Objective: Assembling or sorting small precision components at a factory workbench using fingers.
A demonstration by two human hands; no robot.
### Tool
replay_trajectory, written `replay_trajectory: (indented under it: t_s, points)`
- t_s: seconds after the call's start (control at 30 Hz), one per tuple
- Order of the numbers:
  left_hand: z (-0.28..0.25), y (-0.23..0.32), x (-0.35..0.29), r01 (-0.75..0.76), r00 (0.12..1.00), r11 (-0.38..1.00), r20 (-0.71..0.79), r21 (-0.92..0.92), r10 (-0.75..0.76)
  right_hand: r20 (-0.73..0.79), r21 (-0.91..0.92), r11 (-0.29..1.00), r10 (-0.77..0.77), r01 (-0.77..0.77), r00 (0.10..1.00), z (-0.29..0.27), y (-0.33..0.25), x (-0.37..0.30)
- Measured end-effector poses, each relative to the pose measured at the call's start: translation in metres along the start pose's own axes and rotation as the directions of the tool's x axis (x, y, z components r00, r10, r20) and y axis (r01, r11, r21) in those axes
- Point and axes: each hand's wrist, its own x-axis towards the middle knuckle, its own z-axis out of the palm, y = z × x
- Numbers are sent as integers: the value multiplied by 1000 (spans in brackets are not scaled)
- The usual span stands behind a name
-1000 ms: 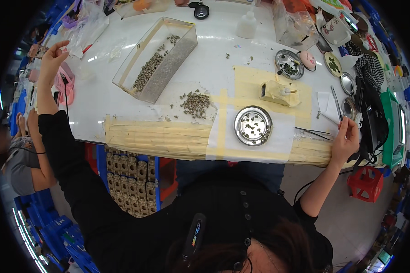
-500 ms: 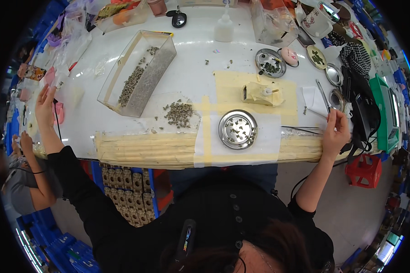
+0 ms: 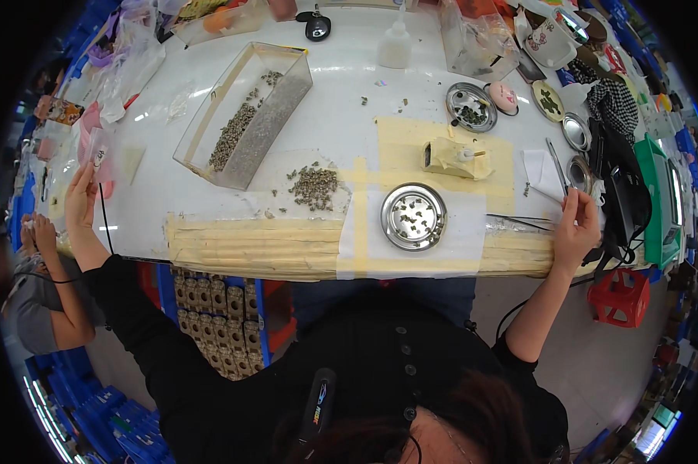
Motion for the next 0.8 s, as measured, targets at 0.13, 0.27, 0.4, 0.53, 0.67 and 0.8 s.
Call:
replay_trajectory:
  t_s: [0.13,0.27,0.4,0.53,0.67,0.8]
  points:
    - [-7,1,3,-46,993,999,-111,1,46,-3,7,1000,4,-4,1000,1,0,0]
    - [-8,-5,3,-72,976,997,-207,-14,68,1,16,1000,4,-4,1000,1,-2,-1]
    - [2,1,-1,-91,947,978,-288,188,144,4,6,1000,-5,5,1000,0,-1,0]
    - [26,12,-14,-198,938,970,-259,140,229,-5,2,1000,0,0,1000,-1,0,0]
    - [33,14,-23,-172,965,985,-203,-16,165,-17,15,1000,10,-10,1000,0,-1,-1]
    - [25,14,-25,-119,971,993,-209,20,120,-14,27,1000,14,-14,1000,1,0,-1]
